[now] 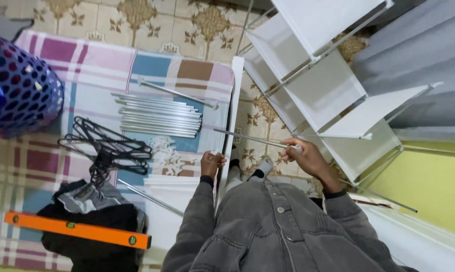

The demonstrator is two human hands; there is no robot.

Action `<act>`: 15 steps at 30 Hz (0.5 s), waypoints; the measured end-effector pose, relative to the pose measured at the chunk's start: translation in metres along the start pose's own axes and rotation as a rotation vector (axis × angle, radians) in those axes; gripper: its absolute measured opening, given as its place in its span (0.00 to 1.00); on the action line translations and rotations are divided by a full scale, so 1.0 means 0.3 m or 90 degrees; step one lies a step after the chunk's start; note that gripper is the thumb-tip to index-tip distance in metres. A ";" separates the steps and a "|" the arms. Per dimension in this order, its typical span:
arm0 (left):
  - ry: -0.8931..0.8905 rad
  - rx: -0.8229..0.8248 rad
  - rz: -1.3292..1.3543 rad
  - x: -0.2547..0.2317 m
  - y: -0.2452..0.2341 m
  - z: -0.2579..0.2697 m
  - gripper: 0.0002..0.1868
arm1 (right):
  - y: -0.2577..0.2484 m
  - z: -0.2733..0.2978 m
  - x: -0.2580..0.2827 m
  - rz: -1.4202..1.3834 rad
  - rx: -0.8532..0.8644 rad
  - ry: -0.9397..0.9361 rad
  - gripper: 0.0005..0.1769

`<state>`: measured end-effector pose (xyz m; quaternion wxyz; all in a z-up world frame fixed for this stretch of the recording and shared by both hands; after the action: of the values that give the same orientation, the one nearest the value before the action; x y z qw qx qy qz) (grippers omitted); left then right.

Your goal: The person assembles a shelf organizer by attaching plastic connectors onto metal rods and inserting the rods into the fabric shelf unit by hand.

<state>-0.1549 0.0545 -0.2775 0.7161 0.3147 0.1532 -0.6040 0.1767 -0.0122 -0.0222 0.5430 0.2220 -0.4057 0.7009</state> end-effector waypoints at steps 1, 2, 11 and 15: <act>0.012 0.040 -0.001 -0.040 0.054 0.014 0.19 | -0.053 0.013 -0.022 -0.003 -0.040 0.016 0.19; 0.025 0.080 -0.002 -0.085 0.115 0.031 0.19 | -0.109 0.023 -0.046 -0.006 -0.080 0.032 0.19; 0.169 0.300 -0.073 -0.497 0.615 0.261 0.14 | -0.580 0.273 -0.254 -0.206 -0.403 -0.076 0.17; 0.238 0.340 -0.123 -0.593 0.743 0.351 0.12 | -0.673 0.375 -0.386 -0.304 -0.482 -0.093 0.16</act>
<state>0.0027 0.1405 -0.0322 0.5072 0.5807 0.1472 -0.6195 0.3883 -0.1543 0.0212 0.7023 0.1444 -0.6081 0.3407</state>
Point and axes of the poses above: each hand's wrist, its own z-axis away from the middle knuckle, its own y-axis out of the palm, x = y × z, the point moved 7 cm from there along -z, towards the middle knuckle, and after that the axes turned 11 degrees about z, right-handed, at the moved point
